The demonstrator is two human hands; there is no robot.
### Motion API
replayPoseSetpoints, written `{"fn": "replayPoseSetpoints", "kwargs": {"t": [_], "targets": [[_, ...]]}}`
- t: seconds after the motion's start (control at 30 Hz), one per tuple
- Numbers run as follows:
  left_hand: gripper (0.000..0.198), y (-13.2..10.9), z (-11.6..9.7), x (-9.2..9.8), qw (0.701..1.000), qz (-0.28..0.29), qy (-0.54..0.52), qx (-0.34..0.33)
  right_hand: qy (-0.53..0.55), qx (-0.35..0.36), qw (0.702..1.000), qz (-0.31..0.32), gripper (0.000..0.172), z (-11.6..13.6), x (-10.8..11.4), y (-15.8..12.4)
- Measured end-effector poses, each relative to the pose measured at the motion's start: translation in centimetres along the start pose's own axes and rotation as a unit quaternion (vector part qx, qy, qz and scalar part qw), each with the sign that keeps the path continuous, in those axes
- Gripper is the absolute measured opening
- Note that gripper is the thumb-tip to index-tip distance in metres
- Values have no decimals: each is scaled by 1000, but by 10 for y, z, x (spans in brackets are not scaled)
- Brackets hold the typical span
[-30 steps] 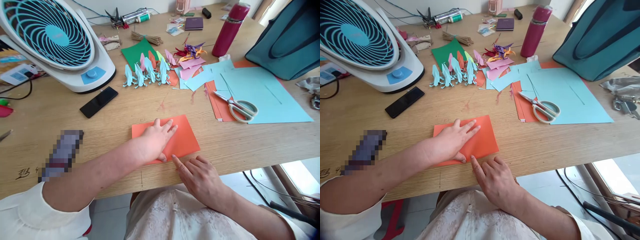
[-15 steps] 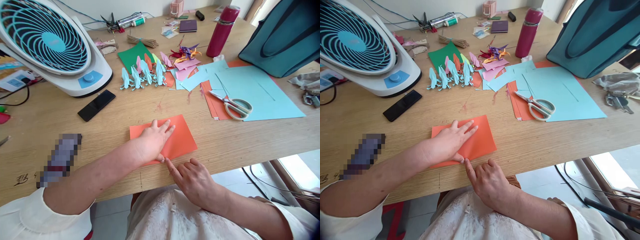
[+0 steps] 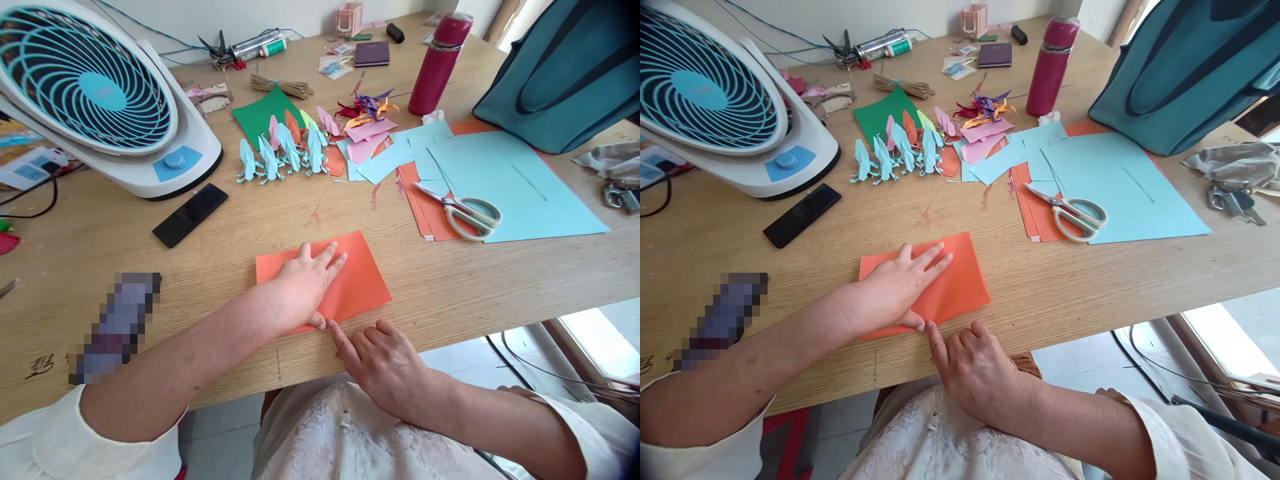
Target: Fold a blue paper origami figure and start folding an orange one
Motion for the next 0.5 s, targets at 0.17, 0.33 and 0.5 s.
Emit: {"fn": "replayPoseSetpoints", "kwargs": {"t": [0.17,0.33,0.5], "targets": [[127,0,1,0,1000,-6,-12,-2,-2,-11,1000,7,57,-3,-1,-3],[127,-1,1,0,1000,-4,-12,-1,-20,-22,1000,-7,55,-8,3,-8],[126,-2,0,1,1000,-2,-5,0,-35,-38,998,-21,50,-14,6,-15]]}}
Point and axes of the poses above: each hand's wrist, its own y-axis towards the middle knuckle, its own x-axis out of the back of the hand, z = x × y, the point moved 6 cm from there along y, towards the middle knuckle, and after that the axes turned 9 degrees about y, right-handed, at the moved point
